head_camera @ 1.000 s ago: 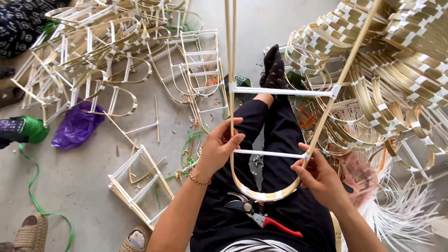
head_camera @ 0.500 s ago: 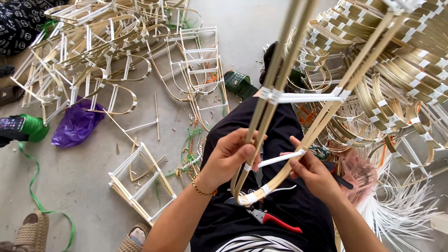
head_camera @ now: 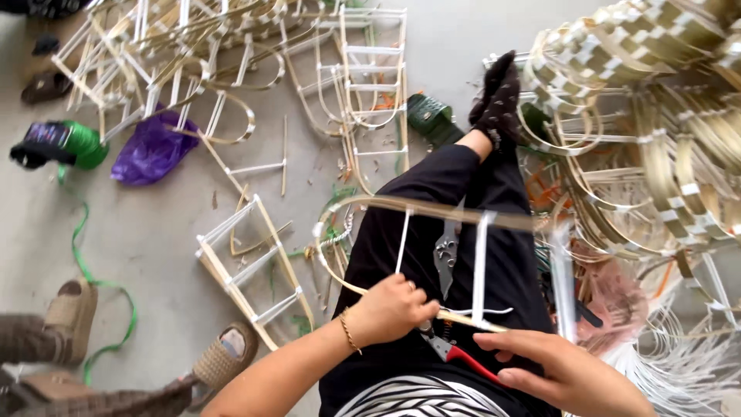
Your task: The person assembles a bamboo frame by hand, fitting thin strips into white plastic connectors and using shears to trim excess material. They continue attaching more bamboo pieces to the structure before setting the frame down among others on the floor.
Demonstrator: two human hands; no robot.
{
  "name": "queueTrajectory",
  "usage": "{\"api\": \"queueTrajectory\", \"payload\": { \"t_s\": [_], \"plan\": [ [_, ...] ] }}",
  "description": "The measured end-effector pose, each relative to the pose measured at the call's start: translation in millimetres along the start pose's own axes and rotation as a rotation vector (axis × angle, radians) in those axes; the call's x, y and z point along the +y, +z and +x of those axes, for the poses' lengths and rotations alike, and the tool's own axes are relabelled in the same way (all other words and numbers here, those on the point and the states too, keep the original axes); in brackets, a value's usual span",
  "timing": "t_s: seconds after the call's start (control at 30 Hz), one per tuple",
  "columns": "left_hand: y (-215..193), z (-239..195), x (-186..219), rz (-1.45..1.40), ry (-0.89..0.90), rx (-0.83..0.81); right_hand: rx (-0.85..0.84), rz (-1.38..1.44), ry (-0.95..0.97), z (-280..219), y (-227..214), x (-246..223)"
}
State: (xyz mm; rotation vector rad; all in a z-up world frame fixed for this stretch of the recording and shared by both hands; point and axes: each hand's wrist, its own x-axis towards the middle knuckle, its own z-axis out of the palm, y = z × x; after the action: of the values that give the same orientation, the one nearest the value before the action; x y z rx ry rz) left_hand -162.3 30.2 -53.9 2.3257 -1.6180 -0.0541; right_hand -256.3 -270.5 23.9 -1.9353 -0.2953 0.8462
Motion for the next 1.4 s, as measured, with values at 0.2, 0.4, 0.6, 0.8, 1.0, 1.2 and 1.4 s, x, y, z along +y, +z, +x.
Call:
{"api": "queueTrajectory", "payload": {
  "t_s": [0.2,0.4,0.6,0.8,1.0,1.2,1.4],
  "plan": [
    [-3.4,-28.5,7.3,-0.033,-0.049,0.126,0.298,-0.102,0.05,53.0,-13.4,15.8],
    [-10.1,-57.4,-18.4,-0.002,-0.274,0.092,0.59,-0.359,-0.237,138.0,-17.2,-18.1],
    [-28.1,-63.4,-26.8,0.064,-0.324,0.231,0.645,-0.573,-0.342,220.9,-7.3,-0.4],
    [-0.7,-74.3,-46.5,-0.038,-0.256,0.136,0.654,-0.554,-0.287,230.6,-10.9,-5.2],
    [8.0,-74.4,-51.8,-0.118,-0.22,0.127,0.683,-0.5,-0.188,223.6,-8.0,-0.3],
    [13.9,-72.1,-54.0,-0.115,-0.205,0.106,0.733,-0.525,-0.293,214.3,-3.9,18.3],
    [15.4,-67.5,-56.2,-0.17,-0.234,0.062,0.733,-0.513,-0.286,208.1,-2.4,15.3]
  ]
}}
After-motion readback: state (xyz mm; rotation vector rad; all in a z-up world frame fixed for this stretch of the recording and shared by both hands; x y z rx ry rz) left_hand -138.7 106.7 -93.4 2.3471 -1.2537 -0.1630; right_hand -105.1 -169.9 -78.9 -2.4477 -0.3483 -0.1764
